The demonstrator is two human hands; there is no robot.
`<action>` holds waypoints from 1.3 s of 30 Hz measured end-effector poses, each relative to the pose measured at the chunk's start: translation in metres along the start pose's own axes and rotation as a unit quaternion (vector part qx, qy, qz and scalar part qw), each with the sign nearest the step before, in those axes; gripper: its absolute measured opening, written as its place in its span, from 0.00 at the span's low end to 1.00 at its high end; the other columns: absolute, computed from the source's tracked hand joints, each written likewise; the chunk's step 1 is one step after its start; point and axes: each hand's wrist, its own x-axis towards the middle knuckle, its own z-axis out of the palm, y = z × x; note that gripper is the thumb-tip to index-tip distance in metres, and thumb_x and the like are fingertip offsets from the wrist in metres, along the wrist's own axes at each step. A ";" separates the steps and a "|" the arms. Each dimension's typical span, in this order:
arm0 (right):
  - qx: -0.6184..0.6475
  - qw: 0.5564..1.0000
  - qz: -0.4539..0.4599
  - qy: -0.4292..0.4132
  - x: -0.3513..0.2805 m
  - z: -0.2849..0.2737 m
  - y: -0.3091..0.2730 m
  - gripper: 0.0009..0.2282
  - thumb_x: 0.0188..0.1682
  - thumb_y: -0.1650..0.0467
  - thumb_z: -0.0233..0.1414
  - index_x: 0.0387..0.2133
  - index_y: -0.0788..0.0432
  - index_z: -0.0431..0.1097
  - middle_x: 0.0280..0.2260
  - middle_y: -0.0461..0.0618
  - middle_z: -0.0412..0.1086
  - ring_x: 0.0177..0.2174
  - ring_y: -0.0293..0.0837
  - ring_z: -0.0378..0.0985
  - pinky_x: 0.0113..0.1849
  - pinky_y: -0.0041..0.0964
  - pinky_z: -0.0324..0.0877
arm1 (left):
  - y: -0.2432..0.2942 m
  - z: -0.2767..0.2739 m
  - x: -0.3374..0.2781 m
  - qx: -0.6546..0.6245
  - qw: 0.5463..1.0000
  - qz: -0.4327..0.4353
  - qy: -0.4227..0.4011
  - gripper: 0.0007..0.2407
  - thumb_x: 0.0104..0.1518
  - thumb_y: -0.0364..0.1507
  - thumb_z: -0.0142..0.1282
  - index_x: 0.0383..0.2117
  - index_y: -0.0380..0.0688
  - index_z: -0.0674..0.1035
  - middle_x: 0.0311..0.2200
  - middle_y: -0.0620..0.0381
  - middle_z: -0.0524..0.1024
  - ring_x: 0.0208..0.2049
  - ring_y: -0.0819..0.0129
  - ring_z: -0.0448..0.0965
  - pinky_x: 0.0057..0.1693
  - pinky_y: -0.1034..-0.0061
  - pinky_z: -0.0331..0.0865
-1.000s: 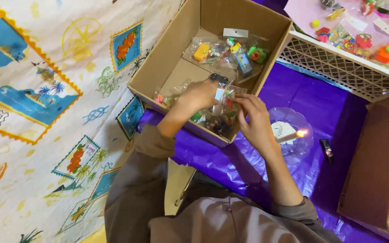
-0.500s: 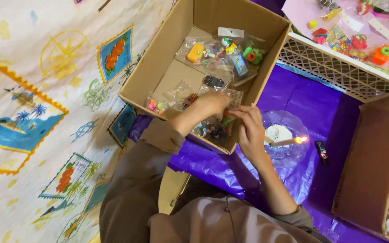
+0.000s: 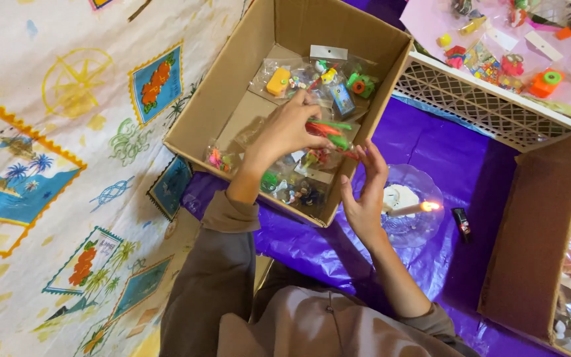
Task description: Sealing small plastic bags containing toys using a candle flame and a lighter as heat sources.
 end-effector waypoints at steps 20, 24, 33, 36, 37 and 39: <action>0.144 0.959 0.127 0.206 -0.026 -0.067 -0.050 0.13 0.53 0.66 0.55 0.46 0.61 0.67 0.44 0.56 0.71 0.42 0.45 0.76 0.48 0.42 0.72 | 0.044 0.098 -0.047 -0.015 0.950 0.243 0.194 0.28 0.49 0.61 0.56 0.49 0.61 0.75 0.18 0.60 0.76 0.23 0.63 0.82 0.36 0.73 0.76; 0.206 0.910 0.063 0.353 -0.045 -0.116 -0.039 0.12 0.54 0.67 0.53 0.45 0.63 0.64 0.40 0.62 0.71 0.33 0.55 0.82 0.38 0.47 0.80 | 0.040 0.117 -0.068 -0.062 0.931 0.277 0.227 0.20 0.49 0.47 0.68 0.44 0.55 0.78 0.08 0.65 0.65 0.13 0.69 0.72 0.31 0.82 0.72; 0.074 0.954 0.139 0.254 -0.082 -0.134 -0.067 0.14 0.52 0.64 0.56 0.43 0.63 0.69 0.41 0.56 0.72 0.39 0.41 0.77 0.40 0.38 0.78 | 0.089 0.139 -0.094 -0.226 0.927 0.232 0.187 0.14 0.62 0.41 0.57 0.45 0.47 0.79 0.29 0.61 0.77 0.30 0.69 0.79 0.36 0.77 0.74; 0.027 0.986 0.140 0.080 -0.099 -0.143 -0.056 0.12 0.49 0.73 0.59 0.44 0.68 0.72 0.45 0.62 0.73 0.43 0.51 0.78 0.45 0.44 0.74 | 0.103 0.154 -0.092 -0.317 0.920 0.189 0.129 0.16 0.63 0.40 0.58 0.48 0.42 0.78 0.38 0.54 0.77 0.39 0.65 0.80 0.40 0.78 0.75; 0.025 0.986 0.141 0.083 -0.098 -0.142 -0.061 0.12 0.49 0.73 0.59 0.44 0.68 0.72 0.45 0.62 0.73 0.43 0.51 0.78 0.45 0.44 0.74 | 0.107 0.159 -0.092 -0.318 0.920 0.190 0.126 0.16 0.63 0.40 0.58 0.48 0.42 0.78 0.38 0.54 0.77 0.39 0.65 0.80 0.40 0.78 0.75; 0.002 0.988 0.153 -0.013 -0.097 -0.141 -0.072 0.09 0.46 0.77 0.61 0.40 0.67 0.74 0.39 0.60 0.75 0.40 0.47 0.78 0.42 0.44 0.75 | 0.115 0.171 -0.094 -0.368 0.910 0.165 0.091 0.13 0.63 0.36 0.58 0.48 0.42 0.79 0.37 0.52 0.77 0.41 0.63 0.80 0.43 0.73 0.75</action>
